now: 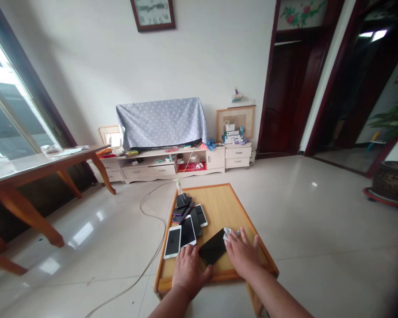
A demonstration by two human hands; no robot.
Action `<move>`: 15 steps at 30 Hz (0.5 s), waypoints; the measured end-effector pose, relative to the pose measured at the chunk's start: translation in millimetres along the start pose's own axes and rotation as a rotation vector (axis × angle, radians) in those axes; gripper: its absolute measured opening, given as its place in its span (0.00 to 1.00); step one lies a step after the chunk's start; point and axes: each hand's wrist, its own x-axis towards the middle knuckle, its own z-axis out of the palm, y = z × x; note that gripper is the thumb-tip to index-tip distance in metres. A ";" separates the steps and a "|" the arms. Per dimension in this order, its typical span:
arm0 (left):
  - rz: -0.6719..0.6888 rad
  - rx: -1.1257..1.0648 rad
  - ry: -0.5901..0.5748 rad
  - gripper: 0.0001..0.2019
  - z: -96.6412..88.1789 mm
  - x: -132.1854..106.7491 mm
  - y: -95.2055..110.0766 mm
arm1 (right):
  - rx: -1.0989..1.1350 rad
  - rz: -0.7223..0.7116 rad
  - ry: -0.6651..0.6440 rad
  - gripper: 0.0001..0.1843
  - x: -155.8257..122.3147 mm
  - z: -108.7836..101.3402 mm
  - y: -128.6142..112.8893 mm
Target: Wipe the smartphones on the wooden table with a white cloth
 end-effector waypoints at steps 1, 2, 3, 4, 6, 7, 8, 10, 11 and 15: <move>-0.005 0.000 -0.001 0.29 0.5 0.1 0.2 | 0.002 -0.031 0.001 0.31 -2.8 2.5 -2.8; -0.013 0.001 -0.002 0.29 1.1 0.3 0.3 | 0.017 -0.086 -0.004 0.30 -8.2 6.3 -8.2; -0.024 0.004 -0.005 0.29 1.6 0.6 0.3 | 0.041 -0.155 -0.015 0.30 -14.9 10.9 -15.1; -0.035 0.006 -0.011 0.28 2.2 0.9 0.1 | 0.075 -0.237 -0.039 0.30 -21.5 15.4 -22.2; -0.041 0.000 -0.017 0.27 3.3 1.7 -0.7 | 0.129 -0.354 -0.074 0.28 -29.1 21.1 -31.8; -0.034 -0.009 -0.013 0.26 3.8 2.0 -1.2 | 0.139 -0.369 -0.083 0.28 -28.3 21.5 -32.8; -0.024 -0.019 -0.004 0.26 4.2 2.3 -1.8 | 0.134 -0.347 -0.080 0.28 -24.3 20.2 -31.0; -0.007 -0.037 0.016 0.27 5.1 2.7 -2.9 | 0.092 -0.223 -0.049 0.29 -9.7 15.1 -21.7; -0.003 -0.044 0.021 0.28 5.6 2.8 -3.4 | 0.064 -0.148 -0.027 0.29 -1.5 12.7 -16.3; -0.008 -0.058 0.028 0.29 8.7 3.0 -5.2 | 0.025 -0.079 0.004 0.29 11.2 17.1 -14.0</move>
